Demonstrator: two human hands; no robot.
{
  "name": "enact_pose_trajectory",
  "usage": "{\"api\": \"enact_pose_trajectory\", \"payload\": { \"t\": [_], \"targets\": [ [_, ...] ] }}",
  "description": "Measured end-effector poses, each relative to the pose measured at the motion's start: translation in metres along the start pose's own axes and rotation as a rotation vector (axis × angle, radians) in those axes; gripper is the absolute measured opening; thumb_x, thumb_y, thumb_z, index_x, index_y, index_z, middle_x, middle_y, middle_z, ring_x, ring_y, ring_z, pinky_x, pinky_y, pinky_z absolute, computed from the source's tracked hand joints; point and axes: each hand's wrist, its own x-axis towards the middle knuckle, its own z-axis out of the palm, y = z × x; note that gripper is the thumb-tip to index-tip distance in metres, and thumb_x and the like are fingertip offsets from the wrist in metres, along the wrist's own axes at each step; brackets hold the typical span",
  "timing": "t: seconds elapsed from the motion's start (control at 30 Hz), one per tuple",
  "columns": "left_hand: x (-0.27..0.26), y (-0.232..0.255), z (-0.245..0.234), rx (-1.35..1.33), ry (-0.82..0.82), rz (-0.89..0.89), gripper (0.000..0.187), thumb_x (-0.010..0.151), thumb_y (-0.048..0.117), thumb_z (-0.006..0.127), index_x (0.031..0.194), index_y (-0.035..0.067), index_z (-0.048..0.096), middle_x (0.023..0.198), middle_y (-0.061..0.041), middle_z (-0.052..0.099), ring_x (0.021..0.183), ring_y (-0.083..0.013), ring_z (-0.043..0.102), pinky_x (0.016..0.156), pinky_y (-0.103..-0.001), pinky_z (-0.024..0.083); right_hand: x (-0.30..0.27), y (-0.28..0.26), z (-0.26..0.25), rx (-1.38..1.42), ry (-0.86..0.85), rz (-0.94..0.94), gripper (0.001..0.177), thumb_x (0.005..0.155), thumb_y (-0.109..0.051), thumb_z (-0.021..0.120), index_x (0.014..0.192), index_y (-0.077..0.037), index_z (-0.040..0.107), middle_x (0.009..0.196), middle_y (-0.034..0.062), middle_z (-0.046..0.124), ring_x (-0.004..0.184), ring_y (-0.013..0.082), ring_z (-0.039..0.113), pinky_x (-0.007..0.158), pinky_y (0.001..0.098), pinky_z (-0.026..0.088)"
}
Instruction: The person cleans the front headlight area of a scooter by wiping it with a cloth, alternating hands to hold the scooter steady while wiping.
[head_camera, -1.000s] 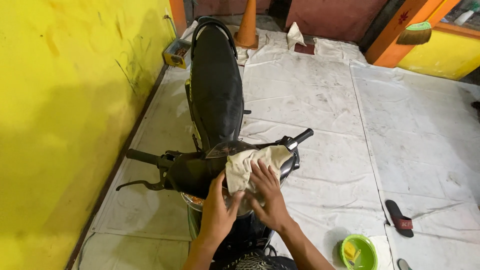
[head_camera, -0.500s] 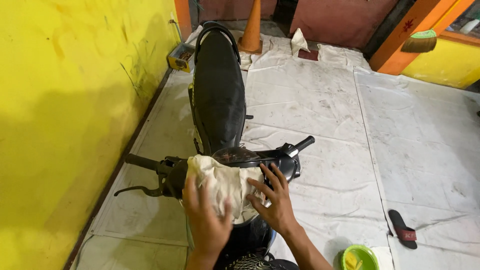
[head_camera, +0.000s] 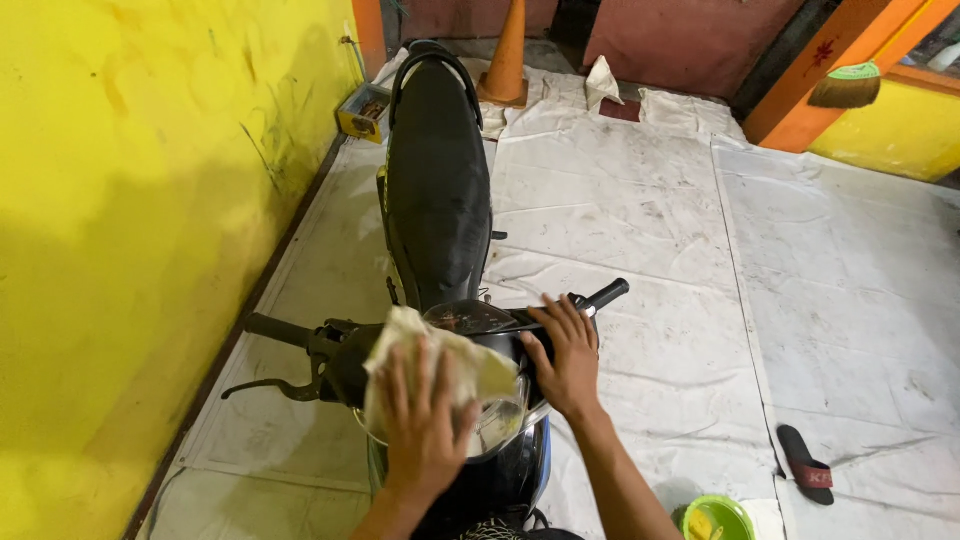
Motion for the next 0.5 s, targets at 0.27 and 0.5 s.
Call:
{"api": "enact_pose_trajectory", "payload": {
  "t": [0.27, 0.5],
  "targets": [
    [-0.037, -0.01, -0.008, -0.098, -0.154, 0.04, 0.073, 0.099, 0.065, 0.031, 0.155, 0.019, 0.037, 0.165, -0.018, 0.028, 0.15, -0.0457, 0.024, 0.12, -0.063, 0.012, 0.003, -0.027, -0.008, 0.034, 0.139, 0.015, 0.031, 0.099, -0.033, 0.06, 0.114, -0.011, 0.076, 0.126, 0.004, 0.074, 0.132, 0.0249, 0.059, 0.118, 0.046, 0.03],
    [0.042, -0.037, -0.015, 0.065, -0.203, -0.236, 0.066, 0.088, 0.068, 0.051, 0.138, 0.025, 0.054, 0.142, -0.014, 0.049, 0.138, -0.0364, 0.042, 0.124, -0.063, 0.019, 0.001, -0.025, -0.006, 0.043, 0.146, 0.025, 0.03, 0.099, -0.033, 0.06, 0.112, -0.012, 0.077, 0.125, 0.0032, 0.075, 0.132, 0.0244, 0.06, 0.118, 0.0449, 0.031]
  ]
}}
